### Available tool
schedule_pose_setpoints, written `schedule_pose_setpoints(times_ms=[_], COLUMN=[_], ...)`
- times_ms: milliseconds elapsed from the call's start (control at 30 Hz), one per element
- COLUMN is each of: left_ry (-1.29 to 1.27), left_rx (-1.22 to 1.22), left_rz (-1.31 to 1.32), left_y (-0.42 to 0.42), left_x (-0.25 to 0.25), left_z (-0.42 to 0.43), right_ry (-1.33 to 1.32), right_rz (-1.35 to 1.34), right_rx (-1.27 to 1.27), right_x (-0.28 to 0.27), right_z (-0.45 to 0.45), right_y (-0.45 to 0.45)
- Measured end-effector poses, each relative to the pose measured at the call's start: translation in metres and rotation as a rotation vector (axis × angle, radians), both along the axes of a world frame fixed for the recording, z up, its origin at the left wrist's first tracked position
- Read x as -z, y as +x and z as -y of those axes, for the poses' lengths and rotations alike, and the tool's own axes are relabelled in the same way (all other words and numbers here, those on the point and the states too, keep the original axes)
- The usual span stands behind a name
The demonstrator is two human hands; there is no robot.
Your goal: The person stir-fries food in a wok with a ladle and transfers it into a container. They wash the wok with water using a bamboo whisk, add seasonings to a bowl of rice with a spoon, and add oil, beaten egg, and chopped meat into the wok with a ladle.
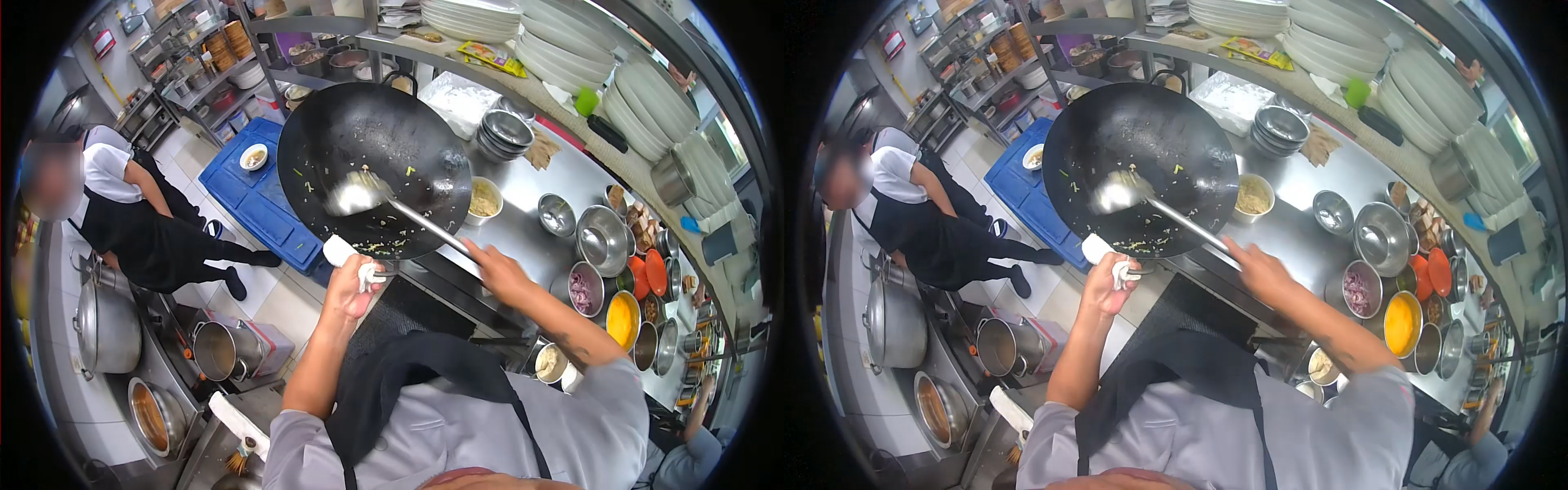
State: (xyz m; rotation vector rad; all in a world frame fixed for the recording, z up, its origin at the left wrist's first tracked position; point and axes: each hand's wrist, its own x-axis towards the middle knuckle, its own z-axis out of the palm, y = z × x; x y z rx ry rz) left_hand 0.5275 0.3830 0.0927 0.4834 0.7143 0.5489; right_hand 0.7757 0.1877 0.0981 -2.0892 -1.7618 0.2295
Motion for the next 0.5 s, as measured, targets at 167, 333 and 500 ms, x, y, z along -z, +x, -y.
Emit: schedule_pose_setpoints(times_ms=[167, 333, 500], left_ry=[0.014, 0.016, -0.028], left_rx=[-0.055, -0.062, -0.103], left_rz=[0.01, 0.067, 0.107], left_y=[0.006, 0.012, 0.022], left_x=[0.003, 0.002, -0.001], left_z=[-0.007, -0.006, -0.017], right_ry=[-0.079, 0.171, 0.157], right_rz=[0.421, 0.071, 0.184], right_rx=[0.003, -0.05, -0.151], right_x=[-0.034, -0.021, 0.015], right_z=[0.043, -0.092, -0.017], right_y=[0.1, 0.075, 0.079])
